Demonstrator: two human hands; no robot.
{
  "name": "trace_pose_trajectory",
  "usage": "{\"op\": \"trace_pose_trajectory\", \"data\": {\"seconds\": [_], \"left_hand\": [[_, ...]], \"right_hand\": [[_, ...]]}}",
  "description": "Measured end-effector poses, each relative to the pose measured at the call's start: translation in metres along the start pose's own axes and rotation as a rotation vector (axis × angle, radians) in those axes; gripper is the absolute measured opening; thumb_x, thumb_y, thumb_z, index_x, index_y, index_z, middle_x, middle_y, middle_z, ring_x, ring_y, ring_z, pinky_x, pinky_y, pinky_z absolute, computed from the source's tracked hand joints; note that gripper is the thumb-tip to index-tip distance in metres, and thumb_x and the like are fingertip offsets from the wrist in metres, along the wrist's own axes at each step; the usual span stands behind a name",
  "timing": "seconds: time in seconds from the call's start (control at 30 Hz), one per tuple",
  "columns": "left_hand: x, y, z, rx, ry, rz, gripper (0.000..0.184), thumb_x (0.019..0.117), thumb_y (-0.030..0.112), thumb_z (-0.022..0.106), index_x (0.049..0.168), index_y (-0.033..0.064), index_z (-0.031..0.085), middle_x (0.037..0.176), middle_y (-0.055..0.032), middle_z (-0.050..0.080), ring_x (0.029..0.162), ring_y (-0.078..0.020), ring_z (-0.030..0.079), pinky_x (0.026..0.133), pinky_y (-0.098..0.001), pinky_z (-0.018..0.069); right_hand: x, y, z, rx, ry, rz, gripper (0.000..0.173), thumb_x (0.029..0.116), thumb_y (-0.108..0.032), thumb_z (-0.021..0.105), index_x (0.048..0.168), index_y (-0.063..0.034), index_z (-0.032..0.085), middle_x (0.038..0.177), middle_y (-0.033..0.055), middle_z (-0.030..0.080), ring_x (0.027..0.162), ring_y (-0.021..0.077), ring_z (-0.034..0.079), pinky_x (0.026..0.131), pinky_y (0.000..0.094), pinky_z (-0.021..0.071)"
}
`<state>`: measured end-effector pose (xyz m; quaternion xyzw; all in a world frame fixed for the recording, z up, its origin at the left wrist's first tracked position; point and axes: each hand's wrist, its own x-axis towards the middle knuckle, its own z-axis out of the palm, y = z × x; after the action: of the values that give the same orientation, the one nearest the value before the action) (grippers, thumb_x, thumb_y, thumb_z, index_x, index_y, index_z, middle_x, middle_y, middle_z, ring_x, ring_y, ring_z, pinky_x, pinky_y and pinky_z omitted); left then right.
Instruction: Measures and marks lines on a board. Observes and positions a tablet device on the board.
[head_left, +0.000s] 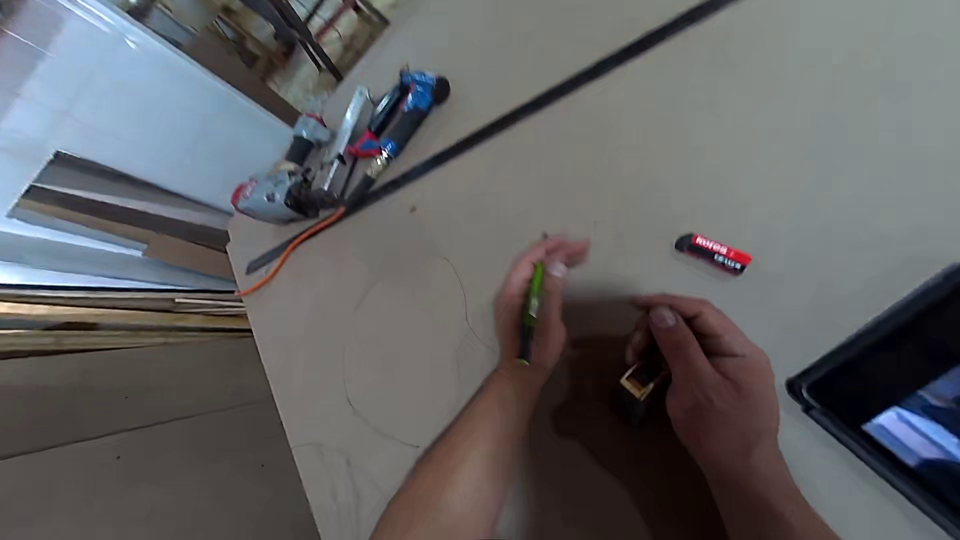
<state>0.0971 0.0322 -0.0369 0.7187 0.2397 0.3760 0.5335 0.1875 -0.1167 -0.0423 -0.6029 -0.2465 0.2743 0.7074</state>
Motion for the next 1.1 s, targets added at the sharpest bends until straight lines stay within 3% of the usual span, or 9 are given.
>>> {"op": "trace_pose_trajectory", "data": {"seconds": [0.07,0.13,0.17,0.23,0.37,0.5,0.67,0.9,1.1], "left_hand": [[0.013,-0.003,-0.026,-0.098,0.122,0.008,0.039,0.1106,0.011,0.037,0.143,-0.0100,0.044,0.125,-0.0245,0.069,0.114,-0.0366,0.070,0.103,-0.0509,0.0560],[0.023,-0.001,-0.064,-0.096,0.253,-0.011,0.042,0.1130,0.018,0.031,0.146,-0.0051,0.042,0.118,-0.0182,0.073,0.105,-0.0289,0.073,0.096,-0.0449,0.0590],[0.023,0.001,-0.082,-0.070,0.344,-0.039,0.043,0.1138,0.023,0.030,0.144,-0.0025,0.047,0.109,-0.0129,0.076,0.096,-0.0229,0.075,0.088,-0.0396,0.0614],[0.010,0.001,-0.116,-0.008,0.464,-0.118,0.046,0.1140,0.032,0.029,0.136,0.0031,0.057,0.095,-0.0037,0.075,0.082,-0.0137,0.072,0.078,-0.0317,0.0610],[-0.045,-0.011,-0.166,0.105,0.576,-0.224,0.036,0.1111,0.027,0.043,0.113,0.0029,0.070,0.078,-0.0007,0.068,0.063,-0.0081,0.063,0.059,-0.0227,0.0551],[-0.074,-0.007,-0.171,0.042,0.480,-0.237,0.020,0.1051,0.015,0.056,0.107,0.0024,0.072,0.079,-0.0060,0.070,0.061,-0.0093,0.065,0.056,-0.0218,0.0559],[-0.052,-0.010,-0.162,0.023,0.278,-0.306,0.014,0.0961,0.004,0.067,0.109,0.0001,0.072,0.089,-0.0167,0.073,0.067,-0.0165,0.069,0.058,-0.0262,0.0583],[0.007,-0.030,-0.160,0.129,0.305,-0.255,0.011,0.0996,0.005,0.062,0.103,-0.0027,0.069,0.081,-0.0130,0.072,0.064,-0.0150,0.068,0.057,-0.0255,0.0574],[0.000,-0.027,-0.162,0.128,0.255,-0.266,0.008,0.0971,0.002,0.063,0.100,-0.0020,0.070,0.079,-0.0132,0.072,0.060,-0.0135,0.066,0.052,-0.0238,0.0552]], "right_hand": [[0.000,-0.004,0.000,0.006,0.003,0.010,0.024,0.1082,-0.022,0.050,0.118,-0.0112,0.070,0.079,0.0030,0.067,0.064,0.0164,0.066,0.056,0.0292,0.0596],[-0.001,-0.006,0.000,0.002,0.008,0.016,0.025,0.1087,-0.022,0.050,0.117,-0.0102,0.070,0.079,0.0030,0.067,0.064,0.0161,0.066,0.055,0.0285,0.0594],[-0.001,-0.007,-0.001,0.001,0.009,0.014,0.025,0.1087,-0.022,0.050,0.117,-0.0102,0.070,0.079,0.0028,0.067,0.064,0.0158,0.066,0.055,0.0283,0.0590],[-0.001,-0.008,-0.001,-0.003,0.007,0.011,0.025,0.1086,-0.023,0.050,0.118,-0.0109,0.070,0.079,0.0023,0.067,0.064,0.0157,0.065,0.055,0.0282,0.0589],[0.000,-0.007,0.001,-0.006,0.003,0.005,0.025,0.1082,-0.023,0.051,0.117,-0.0111,0.070,0.079,0.0022,0.067,0.064,0.0154,0.065,0.055,0.0277,0.0579],[0.001,-0.004,0.003,-0.007,0.006,-0.004,0.024,0.1074,-0.024,0.051,0.117,-0.0123,0.070,0.078,0.0015,0.067,0.064,0.0153,0.065,0.055,0.0277,0.0582],[0.000,-0.001,0.002,-0.007,0.005,-0.015,0.024,0.1070,-0.023,0.051,0.118,-0.0129,0.070,0.080,0.0005,0.066,0.065,0.0145,0.065,0.057,0.0274,0.0590],[-0.001,0.000,0.003,-0.042,-0.014,-0.018,0.024,0.1066,-0.026,0.052,0.119,-0.0151,0.070,0.081,0.0006,0.069,0.067,0.0164,0.068,0.058,0.0298,0.0616],[-0.002,0.000,0.003,-0.056,-0.013,-0.001,0.025,0.1062,-0.029,0.052,0.118,-0.0165,0.071,0.081,0.0010,0.070,0.066,0.0182,0.069,0.057,0.0313,0.0622]]}}
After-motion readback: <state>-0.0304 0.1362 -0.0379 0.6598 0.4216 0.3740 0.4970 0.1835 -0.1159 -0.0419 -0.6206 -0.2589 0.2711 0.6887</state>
